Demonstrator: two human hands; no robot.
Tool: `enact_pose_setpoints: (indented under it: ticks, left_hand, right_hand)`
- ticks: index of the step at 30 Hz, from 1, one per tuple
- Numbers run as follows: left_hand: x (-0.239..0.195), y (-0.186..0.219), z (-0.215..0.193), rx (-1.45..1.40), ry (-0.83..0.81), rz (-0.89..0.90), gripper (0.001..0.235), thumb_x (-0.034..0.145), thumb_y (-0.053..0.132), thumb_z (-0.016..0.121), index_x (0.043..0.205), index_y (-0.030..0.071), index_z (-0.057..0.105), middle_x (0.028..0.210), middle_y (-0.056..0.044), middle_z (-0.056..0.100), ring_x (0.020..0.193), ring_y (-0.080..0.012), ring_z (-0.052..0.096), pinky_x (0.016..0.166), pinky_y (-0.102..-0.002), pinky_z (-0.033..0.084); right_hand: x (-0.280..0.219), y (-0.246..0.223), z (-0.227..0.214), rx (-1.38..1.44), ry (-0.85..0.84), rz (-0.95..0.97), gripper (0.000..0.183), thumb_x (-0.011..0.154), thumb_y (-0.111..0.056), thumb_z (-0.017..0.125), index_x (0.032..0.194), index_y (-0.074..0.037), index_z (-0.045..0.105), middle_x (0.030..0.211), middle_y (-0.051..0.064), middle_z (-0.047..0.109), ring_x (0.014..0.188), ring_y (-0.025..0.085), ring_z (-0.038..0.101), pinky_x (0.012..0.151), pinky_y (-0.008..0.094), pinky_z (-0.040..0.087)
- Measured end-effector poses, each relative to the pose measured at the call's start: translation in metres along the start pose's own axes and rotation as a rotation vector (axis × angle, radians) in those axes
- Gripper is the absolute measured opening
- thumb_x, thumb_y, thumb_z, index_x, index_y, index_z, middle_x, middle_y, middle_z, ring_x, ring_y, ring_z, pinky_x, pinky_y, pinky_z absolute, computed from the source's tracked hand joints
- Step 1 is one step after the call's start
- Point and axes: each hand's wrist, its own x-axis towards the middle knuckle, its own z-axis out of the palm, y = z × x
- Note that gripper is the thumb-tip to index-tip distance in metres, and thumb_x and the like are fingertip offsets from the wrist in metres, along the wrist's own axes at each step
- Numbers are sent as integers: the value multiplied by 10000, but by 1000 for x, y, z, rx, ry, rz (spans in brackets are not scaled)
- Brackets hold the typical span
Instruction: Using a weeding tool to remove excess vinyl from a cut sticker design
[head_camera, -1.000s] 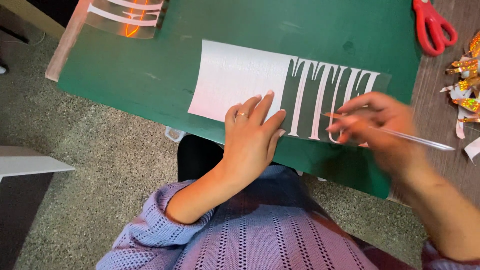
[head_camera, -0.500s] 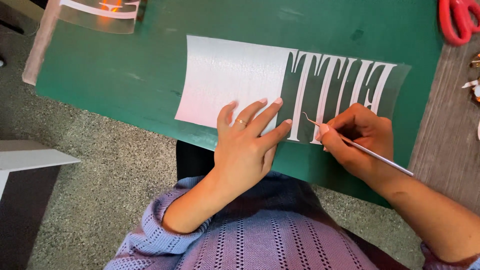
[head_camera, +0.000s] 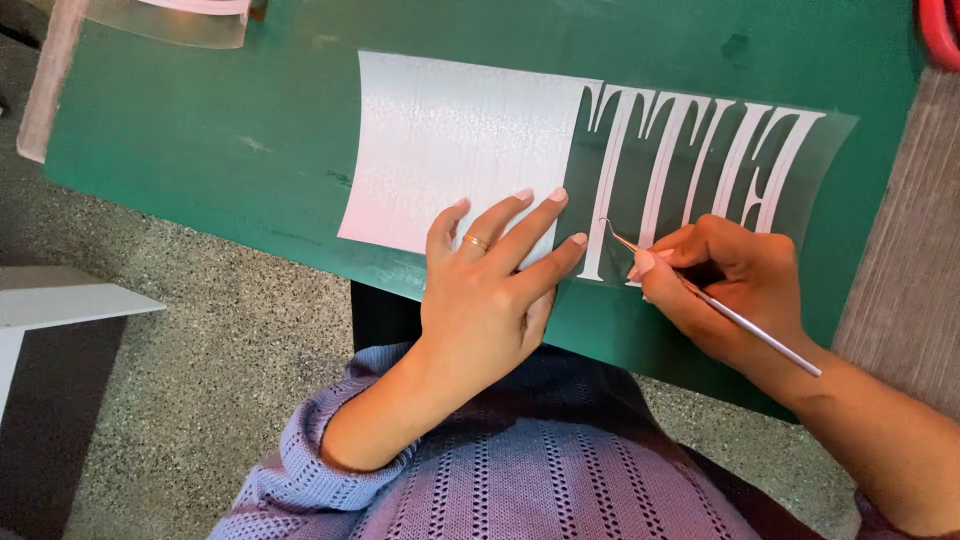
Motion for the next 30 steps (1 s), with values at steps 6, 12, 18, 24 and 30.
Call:
enact_pose_setpoints:
  ticks: [6, 12, 18, 24, 30]
  left_hand:
    - [2, 1, -2, -2, -17, -13, 315, 911, 113, 662, 1191, 249, 716, 1459, -56, 599, 1307, -307, 597, 1054, -582, 360]
    - [2, 1, -2, -8, -27, -17, 340, 895, 99, 660, 1196, 248, 712, 1459, -56, 598, 1305, -314, 602, 1049, -582, 360]
    - [1, 1, -1, -12, -19, -20, 324, 909, 111, 659, 1197, 246, 720, 1456, -55, 600, 1301, -316, 608, 1057, -586, 354]
    - [1, 2, -1, -9, -13, -21, 320, 911, 112, 652, 1192, 248, 724, 1454, -53, 601, 1306, -311, 605, 1051, -589, 361]
    - [1, 3, -1, -4, -12, -22, 347, 888, 91, 653, 1190, 246, 719, 1451, -53, 602, 1305, -311, 604, 1051, -593, 361]
  right_hand:
    - [2, -1, 0, 15, -7, 49, 283, 883, -4, 749, 672, 9, 561, 749, 148, 709, 709, 164, 691, 613, 253, 536]
    - [2, 4, -1, 78, 0, 113, 269, 873, 25, 714, 675, 0, 533, 722, 149, 711, 711, 184, 735, 669, 270, 598]
    - [3, -1, -2, 91, -9, 122, 262, 856, 59, 695, 667, 11, 521, 742, 174, 720, 693, 195, 742, 636, 259, 599]
    - [2, -2, -3, 93, -28, 129, 260, 873, 57, 690, 664, 16, 540, 754, 174, 730, 671, 192, 744, 615, 248, 607]
    - [2, -4, -4, 112, -48, 134, 318, 901, 2, 701, 656, -22, 499, 700, 151, 718, 666, 182, 740, 597, 261, 617]
